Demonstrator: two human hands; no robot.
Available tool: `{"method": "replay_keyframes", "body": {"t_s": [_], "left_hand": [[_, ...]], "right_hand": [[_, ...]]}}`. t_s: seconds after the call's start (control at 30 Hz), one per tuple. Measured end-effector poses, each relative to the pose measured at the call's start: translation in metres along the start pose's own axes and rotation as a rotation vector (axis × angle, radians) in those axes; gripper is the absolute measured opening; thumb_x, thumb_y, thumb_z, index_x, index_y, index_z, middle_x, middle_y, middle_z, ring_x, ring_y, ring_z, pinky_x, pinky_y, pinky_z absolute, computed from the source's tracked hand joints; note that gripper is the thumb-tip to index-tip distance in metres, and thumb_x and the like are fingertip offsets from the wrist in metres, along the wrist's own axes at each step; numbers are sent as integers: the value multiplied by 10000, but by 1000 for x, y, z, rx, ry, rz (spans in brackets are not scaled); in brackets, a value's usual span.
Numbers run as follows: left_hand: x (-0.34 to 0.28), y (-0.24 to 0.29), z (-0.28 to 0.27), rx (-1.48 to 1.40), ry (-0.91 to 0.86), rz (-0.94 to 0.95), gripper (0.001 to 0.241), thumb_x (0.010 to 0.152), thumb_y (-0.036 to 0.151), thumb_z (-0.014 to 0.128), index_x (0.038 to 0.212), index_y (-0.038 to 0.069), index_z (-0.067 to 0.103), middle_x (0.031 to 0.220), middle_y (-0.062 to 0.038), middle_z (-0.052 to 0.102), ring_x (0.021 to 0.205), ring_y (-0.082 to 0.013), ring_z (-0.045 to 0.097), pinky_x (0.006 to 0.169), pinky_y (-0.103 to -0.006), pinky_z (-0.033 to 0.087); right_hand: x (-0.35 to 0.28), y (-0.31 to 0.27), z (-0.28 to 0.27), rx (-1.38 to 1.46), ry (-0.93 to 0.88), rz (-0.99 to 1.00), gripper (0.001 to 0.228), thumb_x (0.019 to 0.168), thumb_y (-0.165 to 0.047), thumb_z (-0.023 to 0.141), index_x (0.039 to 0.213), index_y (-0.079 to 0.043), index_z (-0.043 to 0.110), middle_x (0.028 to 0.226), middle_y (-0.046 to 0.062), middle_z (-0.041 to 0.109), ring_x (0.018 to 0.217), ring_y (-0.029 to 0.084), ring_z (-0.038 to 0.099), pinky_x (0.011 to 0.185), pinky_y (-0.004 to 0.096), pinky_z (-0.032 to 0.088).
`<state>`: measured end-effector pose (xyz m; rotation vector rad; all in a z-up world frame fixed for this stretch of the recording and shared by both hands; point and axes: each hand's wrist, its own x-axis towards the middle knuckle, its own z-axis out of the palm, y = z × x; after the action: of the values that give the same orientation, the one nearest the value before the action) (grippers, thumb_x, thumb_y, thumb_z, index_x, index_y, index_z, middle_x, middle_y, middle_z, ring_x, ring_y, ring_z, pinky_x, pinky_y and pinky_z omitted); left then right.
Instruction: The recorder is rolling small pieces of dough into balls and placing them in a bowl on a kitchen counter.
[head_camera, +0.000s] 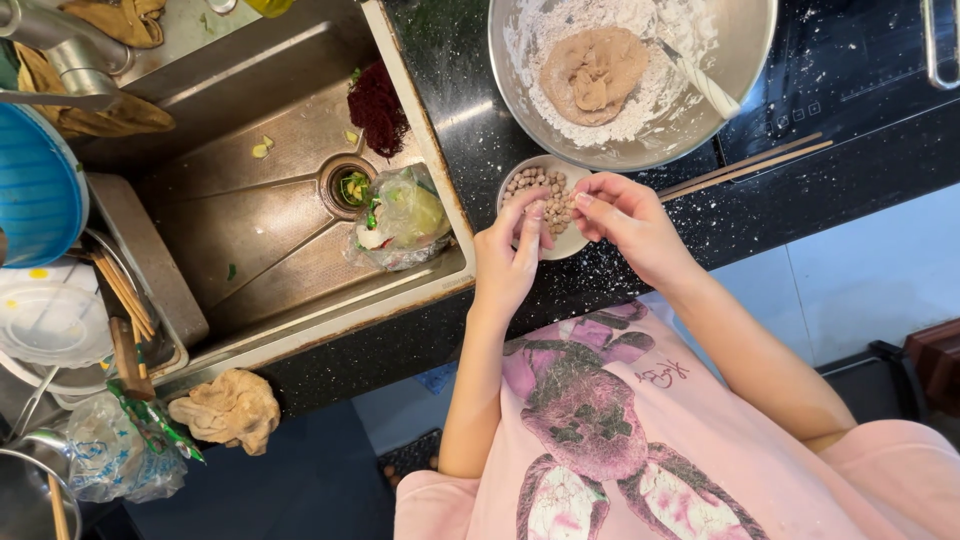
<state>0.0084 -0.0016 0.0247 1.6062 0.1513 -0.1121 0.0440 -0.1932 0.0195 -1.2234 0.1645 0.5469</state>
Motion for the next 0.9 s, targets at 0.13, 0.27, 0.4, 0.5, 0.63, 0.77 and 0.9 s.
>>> {"method": "replay_keyframes", "body": {"t_s": [0.13,0.27,0.4,0.5,0.63,0.77,0.9], "left_hand": [[1,21,3,166,29,38,505,930,131,744,1413,116,597,872,-66,707,664,-78,599,634,-237,510],[-1,7,4,188,48,165,507,839,91,839,1312,95,657,1063,-102,707,668,-114,577,605,-250,504],[-2,-14,4,159,81,411,238,949,38,773,1174,88,717,1158,-73,714,907,-151,693,815,-277,583],[-2,-5,3,164,105,371,141,978,41,724,1118,59,725,1128,-67,715,921,-176,703,818,-295,583],[-4,-14,0,203,106,225,71,1012,91,681,1027,29,712,994,-64,711,770,-171,680,694,-296,553],[-5,-3,-1,405,61,275,103,998,165,739,969,67,725,913,-46,684,752,-178,686,688,-311,550],[-3,31,1,539,30,300,205,878,198,791,1032,85,717,1031,-77,635,750,-221,673,661,-337,545]], "right_hand": [[-1,3,-1,-19,12,-9,153,1003,-125,672,1125,-36,650,984,-5,668,820,61,581,722,220,474],[-5,6,4,-15,55,43,158,984,-144,673,1117,-58,666,976,-20,683,841,43,605,721,205,470],[-8,11,10,98,36,114,144,990,-141,684,1103,-51,680,965,-20,679,830,48,592,722,202,463],[-10,14,13,207,22,139,132,1003,-139,649,1095,-52,687,944,-15,673,801,55,575,698,208,462],[-13,24,7,271,67,83,159,1094,-198,561,1029,-77,642,875,3,614,749,95,593,597,231,455],[-18,10,11,-423,190,-72,264,1151,-201,555,997,-13,656,851,85,631,724,113,583,655,270,500],[-25,-34,28,-998,139,-499,228,937,-97,724,1144,-8,692,966,110,668,778,153,639,715,291,534]]}}
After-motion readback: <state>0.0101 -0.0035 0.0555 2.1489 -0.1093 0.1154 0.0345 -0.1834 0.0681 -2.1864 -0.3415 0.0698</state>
